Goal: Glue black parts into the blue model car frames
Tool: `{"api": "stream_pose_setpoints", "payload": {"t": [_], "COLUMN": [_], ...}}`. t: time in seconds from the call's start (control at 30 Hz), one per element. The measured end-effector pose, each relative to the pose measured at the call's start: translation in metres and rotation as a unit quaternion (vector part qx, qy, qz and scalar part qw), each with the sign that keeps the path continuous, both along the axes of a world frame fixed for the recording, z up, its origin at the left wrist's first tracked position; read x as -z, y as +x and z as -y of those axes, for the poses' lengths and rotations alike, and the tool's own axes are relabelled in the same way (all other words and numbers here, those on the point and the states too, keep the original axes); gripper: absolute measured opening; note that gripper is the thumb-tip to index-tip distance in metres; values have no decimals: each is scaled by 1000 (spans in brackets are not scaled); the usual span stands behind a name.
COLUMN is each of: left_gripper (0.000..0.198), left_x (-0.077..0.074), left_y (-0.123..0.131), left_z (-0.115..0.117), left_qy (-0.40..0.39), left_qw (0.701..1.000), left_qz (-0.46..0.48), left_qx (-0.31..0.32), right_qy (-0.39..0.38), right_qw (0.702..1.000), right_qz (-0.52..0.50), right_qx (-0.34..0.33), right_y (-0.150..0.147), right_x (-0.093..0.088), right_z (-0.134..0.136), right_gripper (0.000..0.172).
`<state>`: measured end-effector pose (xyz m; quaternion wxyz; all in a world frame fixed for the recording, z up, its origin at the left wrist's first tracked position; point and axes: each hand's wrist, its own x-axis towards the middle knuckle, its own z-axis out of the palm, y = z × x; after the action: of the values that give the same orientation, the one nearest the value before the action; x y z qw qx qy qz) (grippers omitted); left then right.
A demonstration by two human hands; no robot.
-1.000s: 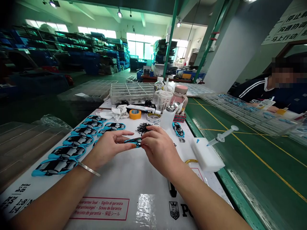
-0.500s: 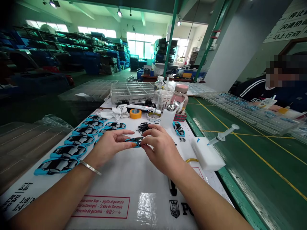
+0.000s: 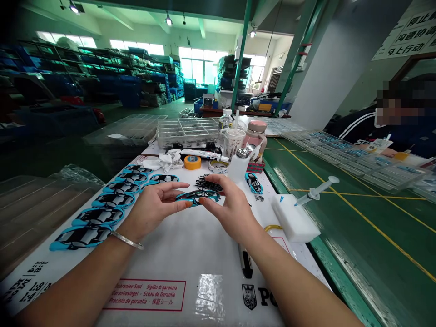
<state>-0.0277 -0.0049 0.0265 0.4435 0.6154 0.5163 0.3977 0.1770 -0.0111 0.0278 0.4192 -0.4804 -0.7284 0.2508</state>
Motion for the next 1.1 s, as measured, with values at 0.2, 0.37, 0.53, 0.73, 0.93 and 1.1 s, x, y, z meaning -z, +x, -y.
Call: {"api": "stream_pose_setpoints", "payload": {"t": [0.2,0.37,0.53,0.73,0.93,1.1], "left_gripper": [55,47,43,45,45,43], "left_x": [2,0,-1,0,-1,-1], "left_y": [2,3,3,2,3,0], "left_z": [2,3,5,7,4,-2], "left_qy": [64,106,112,120,73,12], "left_qw": [998,994,993,992,997,997], "left_qz": [-9,-12,-9,-16,23,71], "left_qx": [-26,-39,-36,-41,-21,-8], "right_qy": [-155,-177,-174,-150,-155,-68], "right_qw": [981,971,966,970,971,990], "right_qz": [-105,-145,-176,-183,-170,-112], "right_qx": [-56,-67,-72,-55,-68,-49], "right_y": [-1,-4,-6,-7,-5,5], "right_x": [9,6,-1,-1,4,5], "right_z": [-9,-8,-6,-5,-9,-12], "right_gripper": [43,43,40,37,40,49]}}
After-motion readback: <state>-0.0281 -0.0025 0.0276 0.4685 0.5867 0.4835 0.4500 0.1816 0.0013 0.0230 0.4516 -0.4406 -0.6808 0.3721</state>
